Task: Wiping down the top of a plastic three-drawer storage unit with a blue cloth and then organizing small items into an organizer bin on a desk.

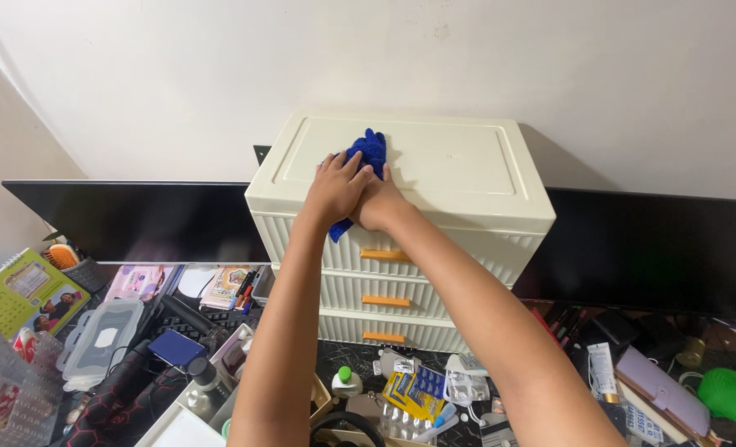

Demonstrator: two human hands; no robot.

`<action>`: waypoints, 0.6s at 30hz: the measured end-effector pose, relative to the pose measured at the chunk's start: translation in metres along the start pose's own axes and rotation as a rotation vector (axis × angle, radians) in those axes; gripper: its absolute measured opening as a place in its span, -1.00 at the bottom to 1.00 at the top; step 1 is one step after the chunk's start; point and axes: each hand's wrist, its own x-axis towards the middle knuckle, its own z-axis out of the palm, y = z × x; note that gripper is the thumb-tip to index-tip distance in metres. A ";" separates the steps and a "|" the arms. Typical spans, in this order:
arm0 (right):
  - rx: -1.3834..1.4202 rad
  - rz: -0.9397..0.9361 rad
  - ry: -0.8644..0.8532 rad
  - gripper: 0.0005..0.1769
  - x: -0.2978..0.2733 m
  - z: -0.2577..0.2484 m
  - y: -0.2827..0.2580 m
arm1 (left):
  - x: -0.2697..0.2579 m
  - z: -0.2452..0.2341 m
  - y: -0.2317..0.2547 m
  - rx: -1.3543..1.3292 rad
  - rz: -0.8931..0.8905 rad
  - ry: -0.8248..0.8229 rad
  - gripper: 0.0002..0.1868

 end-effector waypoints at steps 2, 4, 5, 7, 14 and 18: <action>0.030 0.016 -0.001 -0.31 -0.002 -0.001 0.014 | 0.010 0.011 0.008 0.003 0.001 -0.020 -0.27; 0.059 0.034 -0.007 -0.32 -0.007 -0.003 0.028 | 0.018 0.024 0.018 0.003 0.001 -0.045 -0.26; 0.002 0.046 -0.048 -0.22 -0.009 -0.005 0.036 | 0.023 0.029 0.024 -0.004 0.001 -0.060 -0.26; -0.054 0.060 -0.089 -0.12 -0.009 -0.003 0.055 | 0.033 0.042 0.033 -0.012 0.004 -0.077 -0.25; 0.003 0.207 -0.092 -0.21 -0.027 -0.008 0.112 | 0.069 0.092 0.072 0.082 0.194 -0.158 -0.34; 0.012 0.290 -0.089 -0.22 -0.050 -0.009 0.139 | 0.076 0.116 0.106 -0.017 0.182 -0.191 -0.36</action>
